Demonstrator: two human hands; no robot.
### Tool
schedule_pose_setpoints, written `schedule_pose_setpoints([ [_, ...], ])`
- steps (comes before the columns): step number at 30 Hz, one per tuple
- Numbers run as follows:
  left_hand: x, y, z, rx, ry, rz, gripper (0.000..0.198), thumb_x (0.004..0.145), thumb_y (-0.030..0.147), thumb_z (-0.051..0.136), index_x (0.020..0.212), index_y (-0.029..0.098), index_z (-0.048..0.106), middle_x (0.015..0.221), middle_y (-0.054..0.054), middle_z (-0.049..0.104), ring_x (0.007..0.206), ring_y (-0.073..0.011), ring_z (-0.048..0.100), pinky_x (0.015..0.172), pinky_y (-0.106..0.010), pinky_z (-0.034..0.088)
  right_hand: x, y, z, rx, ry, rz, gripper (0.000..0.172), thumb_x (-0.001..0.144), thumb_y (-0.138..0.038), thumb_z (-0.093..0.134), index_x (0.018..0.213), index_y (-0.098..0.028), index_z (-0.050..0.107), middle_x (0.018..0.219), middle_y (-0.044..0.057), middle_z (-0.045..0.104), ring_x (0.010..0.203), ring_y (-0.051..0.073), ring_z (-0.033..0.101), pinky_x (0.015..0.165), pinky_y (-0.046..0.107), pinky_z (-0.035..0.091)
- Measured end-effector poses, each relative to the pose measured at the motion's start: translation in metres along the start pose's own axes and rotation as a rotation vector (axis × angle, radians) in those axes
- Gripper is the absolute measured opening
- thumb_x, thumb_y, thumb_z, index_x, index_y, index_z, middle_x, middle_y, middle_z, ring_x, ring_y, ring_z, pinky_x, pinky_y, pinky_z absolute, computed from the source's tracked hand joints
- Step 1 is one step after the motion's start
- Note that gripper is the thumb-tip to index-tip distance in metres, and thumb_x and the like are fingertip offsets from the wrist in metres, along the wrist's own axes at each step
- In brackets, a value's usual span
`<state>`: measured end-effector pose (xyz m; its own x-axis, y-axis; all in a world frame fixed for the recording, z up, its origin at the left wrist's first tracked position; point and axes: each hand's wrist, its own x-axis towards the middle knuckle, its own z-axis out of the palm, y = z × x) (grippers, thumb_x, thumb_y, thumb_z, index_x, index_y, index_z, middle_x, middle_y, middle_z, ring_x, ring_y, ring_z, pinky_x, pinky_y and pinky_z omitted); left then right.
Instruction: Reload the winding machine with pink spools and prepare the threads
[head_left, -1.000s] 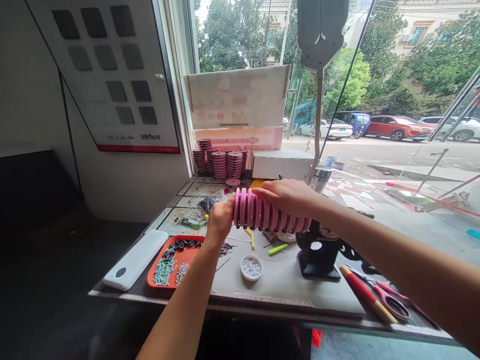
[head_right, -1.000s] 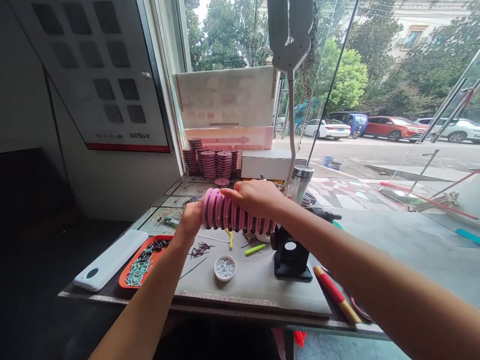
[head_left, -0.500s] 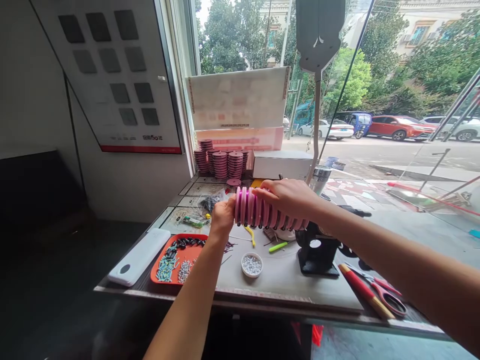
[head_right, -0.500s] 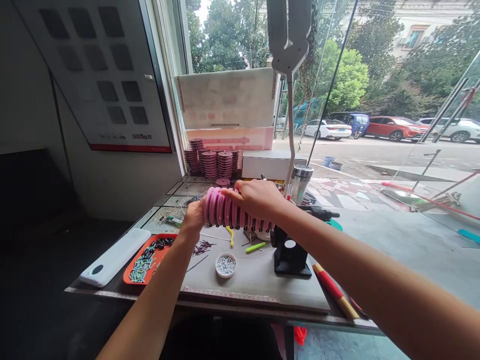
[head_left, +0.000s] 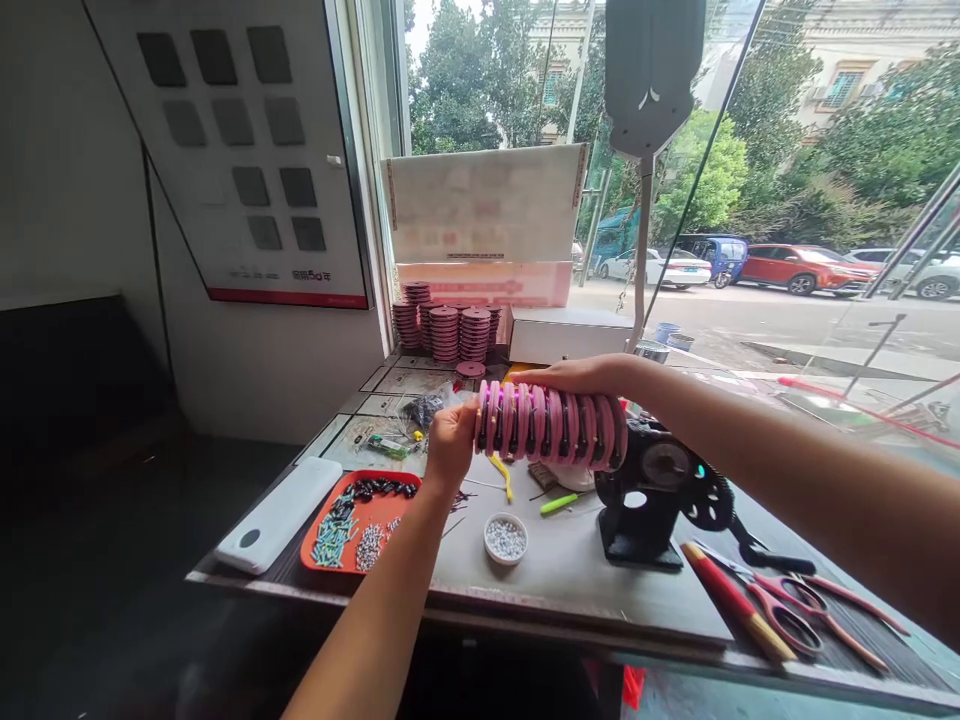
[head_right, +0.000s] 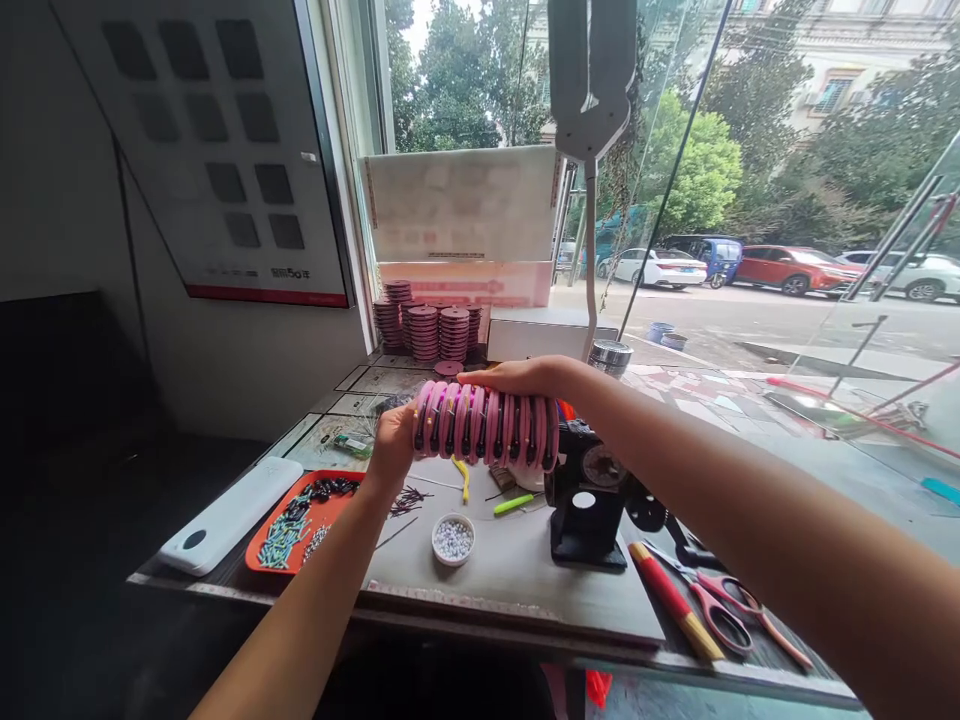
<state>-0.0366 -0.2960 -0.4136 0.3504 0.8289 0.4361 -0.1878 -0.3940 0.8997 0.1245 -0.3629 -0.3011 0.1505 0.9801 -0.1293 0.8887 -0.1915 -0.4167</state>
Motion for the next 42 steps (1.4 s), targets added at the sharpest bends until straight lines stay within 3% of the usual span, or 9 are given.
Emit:
schedule_pose_setpoints([
  [4,-0.001,0.003,-0.008,0.051,0.028,-0.041,0.052,0.073,0.056,0.052,0.038,0.018,0.04,0.035,0.005,0.033,0.037,-0.008,0.029,0.041,-0.024,0.022,-0.025,-0.009,0.022,-0.17,0.142,-0.071,0.055,0.088,-0.056,0.024,0.087,-0.019,0.064,0.084,0.008,0.066,0.078,0.024,0.06,0.069,0.033,0.042],
  [9,-0.002,0.002,-0.006,0.046,0.038,-0.078,0.053,0.071,0.058,0.052,0.038,0.018,0.043,0.034,0.005,0.033,0.036,-0.008,0.03,0.04,-0.024,0.02,-0.054,-0.007,0.072,-0.598,0.757,-0.184,0.055,0.089,-0.055,0.027,0.109,-0.012,0.054,0.094,0.014,0.062,0.085,0.028,0.056,0.076,0.036,0.034],
  [11,-0.002,0.0,-0.001,0.025,0.036,-0.082,0.055,0.072,0.061,0.049,0.039,0.017,0.043,0.035,0.005,0.034,0.036,-0.0075,0.029,0.04,-0.024,0.02,-0.057,-0.006,0.078,-0.674,0.841,-0.234,0.054,0.089,-0.054,0.027,0.106,-0.011,0.055,0.09,0.013,0.063,0.081,0.026,0.057,0.073,0.033,0.034],
  [21,-0.002,-0.001,0.007,-0.095,-0.028,-0.025,0.058,0.071,0.068,0.041,0.041,0.018,0.039,0.035,0.005,0.035,0.036,-0.0065,0.028,0.039,-0.022,0.022,0.002,0.002,0.003,-0.194,0.06,-0.109,0.065,0.084,-0.065,0.02,0.065,-0.022,0.064,0.058,0.005,0.064,0.06,0.021,0.061,0.054,0.03,0.044],
  [26,-0.006,0.003,-0.001,-0.108,-0.037,-0.047,0.054,0.069,0.064,0.05,0.042,0.017,0.042,0.038,0.004,0.038,0.038,-0.0068,0.03,0.04,-0.022,0.023,-0.014,-0.001,0.017,-0.202,0.133,-0.111,0.061,0.086,-0.061,0.021,0.077,-0.021,0.065,0.072,0.008,0.067,0.07,0.023,0.061,0.064,0.034,0.046],
  [32,-0.011,0.01,-0.001,-0.129,-0.001,-0.166,0.051,0.066,0.06,0.057,0.042,0.016,0.043,0.039,0.005,0.037,0.038,-0.0059,0.028,0.039,-0.022,0.021,-0.056,0.003,0.085,-0.69,0.916,-0.303,0.067,0.085,-0.062,0.025,0.112,-0.008,0.054,0.103,0.018,0.06,0.094,0.032,0.053,0.083,0.042,0.036],
  [34,-0.011,0.012,0.004,-0.153,0.009,-0.182,0.052,0.066,0.062,0.054,0.044,0.017,0.043,0.039,0.005,0.037,0.038,-0.0062,0.029,0.039,-0.022,0.023,-0.057,0.006,0.094,-0.759,1.012,-0.349,0.066,0.086,-0.061,0.028,0.111,-0.006,0.054,0.103,0.018,0.06,0.094,0.031,0.053,0.083,0.04,0.036],
  [37,-0.009,0.012,0.009,-0.188,0.022,-0.169,0.053,0.066,0.064,0.051,0.045,0.018,0.04,0.038,0.006,0.034,0.037,-0.0056,0.027,0.039,-0.021,0.021,-0.052,0.004,0.083,-0.735,0.936,-0.326,0.061,0.086,-0.061,0.028,0.103,-0.01,0.056,0.092,0.014,0.062,0.082,0.027,0.056,0.073,0.036,0.039],
  [42,-0.008,0.006,0.011,-0.209,0.027,-0.137,0.054,0.068,0.062,0.052,0.041,0.018,0.035,0.036,0.007,0.03,0.036,-0.0046,0.021,0.038,-0.022,0.017,-0.033,-0.001,0.038,-0.472,0.425,-0.221,0.046,0.09,-0.053,0.023,0.091,-0.021,0.057,0.078,0.006,0.065,0.071,0.023,0.06,0.061,0.031,0.04],
])
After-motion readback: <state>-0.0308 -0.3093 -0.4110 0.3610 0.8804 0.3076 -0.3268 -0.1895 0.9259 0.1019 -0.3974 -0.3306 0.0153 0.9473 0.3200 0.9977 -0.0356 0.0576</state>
